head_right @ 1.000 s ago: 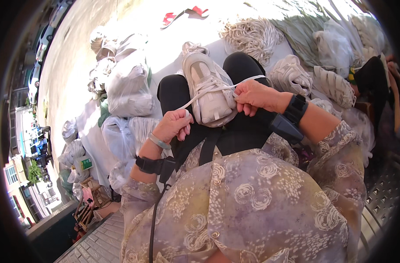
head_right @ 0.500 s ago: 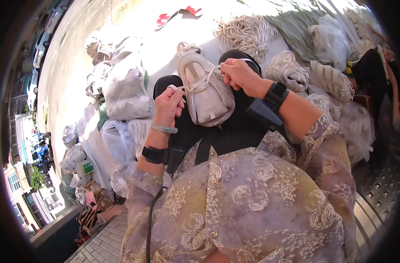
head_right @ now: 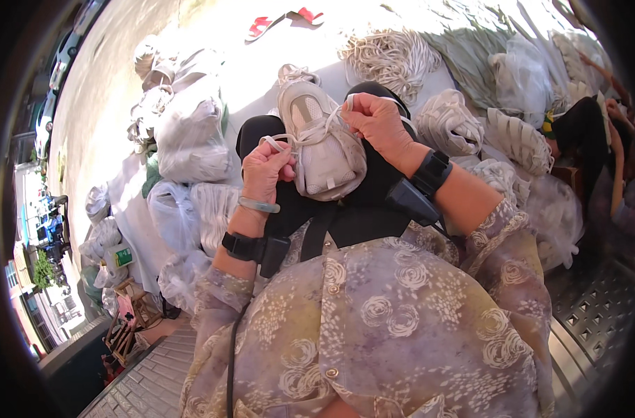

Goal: Insert white laces into a shoe upper.

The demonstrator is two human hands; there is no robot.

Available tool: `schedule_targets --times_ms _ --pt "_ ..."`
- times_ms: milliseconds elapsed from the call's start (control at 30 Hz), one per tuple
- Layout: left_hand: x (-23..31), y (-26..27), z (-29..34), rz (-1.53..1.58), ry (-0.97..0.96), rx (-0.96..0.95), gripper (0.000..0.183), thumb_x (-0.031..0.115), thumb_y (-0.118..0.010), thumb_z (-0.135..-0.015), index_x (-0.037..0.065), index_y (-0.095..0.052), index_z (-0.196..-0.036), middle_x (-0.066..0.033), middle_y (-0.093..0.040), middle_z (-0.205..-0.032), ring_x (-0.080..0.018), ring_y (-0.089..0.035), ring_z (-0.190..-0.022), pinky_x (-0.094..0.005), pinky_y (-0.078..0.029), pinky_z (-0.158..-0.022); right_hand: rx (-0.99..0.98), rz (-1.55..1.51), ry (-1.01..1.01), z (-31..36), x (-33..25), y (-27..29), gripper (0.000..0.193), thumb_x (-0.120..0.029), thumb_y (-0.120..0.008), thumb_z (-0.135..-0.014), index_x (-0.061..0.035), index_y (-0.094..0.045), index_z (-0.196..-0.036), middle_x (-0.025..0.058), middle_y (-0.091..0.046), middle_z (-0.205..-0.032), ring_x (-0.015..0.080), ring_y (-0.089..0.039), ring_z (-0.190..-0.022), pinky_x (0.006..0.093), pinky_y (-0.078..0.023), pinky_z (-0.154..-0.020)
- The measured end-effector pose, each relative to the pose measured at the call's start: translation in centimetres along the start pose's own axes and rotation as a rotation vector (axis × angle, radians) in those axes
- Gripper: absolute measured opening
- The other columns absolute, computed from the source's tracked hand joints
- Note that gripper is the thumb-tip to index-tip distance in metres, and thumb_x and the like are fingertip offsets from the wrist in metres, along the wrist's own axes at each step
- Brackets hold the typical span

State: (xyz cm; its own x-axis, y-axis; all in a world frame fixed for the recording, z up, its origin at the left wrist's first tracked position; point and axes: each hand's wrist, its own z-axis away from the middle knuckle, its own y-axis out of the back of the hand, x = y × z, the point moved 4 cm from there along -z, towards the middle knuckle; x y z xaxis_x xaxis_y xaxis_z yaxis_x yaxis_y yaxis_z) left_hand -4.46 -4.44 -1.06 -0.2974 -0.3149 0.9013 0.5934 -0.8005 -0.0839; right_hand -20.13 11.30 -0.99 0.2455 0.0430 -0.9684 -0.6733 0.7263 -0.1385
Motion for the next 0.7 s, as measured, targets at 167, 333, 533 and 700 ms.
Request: schedule_targets --times_ms 167,333,533,700 --pt "-0.1 0.2 0.2 -0.089 -0.014 0.004 0.006 0.008 -0.061 -0.083 0.003 -0.062 -0.083 -0.0026 -0.061 -0.068 -0.0041 -0.051 -0.047 -0.0161 -0.041 -0.043 -0.002 0.114 0.139 -0.2 0.3 -0.4 0.004 -0.005 -0.060 -0.082 -0.0020 -0.059 -0.080 -0.0051 -0.053 -0.065 0.0017 -0.047 -0.059 0.0176 -0.039 -0.053" --pt "-0.4 0.2 0.2 -0.097 -0.023 0.002 0.006 0.009 -0.060 -0.084 0.004 -0.062 -0.084 -0.0014 -0.060 -0.068 -0.0034 -0.050 -0.048 -0.0158 -0.041 -0.044 0.038 0.192 0.193 -0.2 0.1 -0.6 0.002 -0.003 -0.060 -0.081 -0.0009 -0.059 -0.080 -0.0044 -0.053 -0.064 0.0019 -0.046 -0.059 0.0181 -0.039 -0.054" --pt "-0.4 0.1 0.3 -0.105 -0.030 -0.011 0.006 0.010 -0.060 -0.084 0.004 -0.062 -0.083 -0.0004 -0.060 -0.067 -0.0030 -0.050 -0.050 -0.0160 -0.041 -0.046 0.051 0.226 0.227 -0.2 0.5 -0.4 0.003 -0.004 -0.060 -0.080 -0.0005 -0.059 -0.080 -0.0034 -0.053 -0.063 0.0021 -0.045 -0.059 0.0189 -0.039 -0.054" --pt "-0.5 0.3 0.5 -0.093 -0.032 -0.010 0.008 0.012 -0.059 -0.085 0.005 -0.062 -0.083 0.0000 -0.059 -0.065 -0.0033 -0.051 -0.050 -0.0166 -0.042 -0.047 0.062 0.459 0.286 0.3 -0.7 -1.1 0.003 -0.004 -0.060 -0.078 -0.0009 -0.058 -0.078 0.0050 -0.054 -0.062 0.0098 -0.050 -0.056 0.0240 -0.042 -0.054"
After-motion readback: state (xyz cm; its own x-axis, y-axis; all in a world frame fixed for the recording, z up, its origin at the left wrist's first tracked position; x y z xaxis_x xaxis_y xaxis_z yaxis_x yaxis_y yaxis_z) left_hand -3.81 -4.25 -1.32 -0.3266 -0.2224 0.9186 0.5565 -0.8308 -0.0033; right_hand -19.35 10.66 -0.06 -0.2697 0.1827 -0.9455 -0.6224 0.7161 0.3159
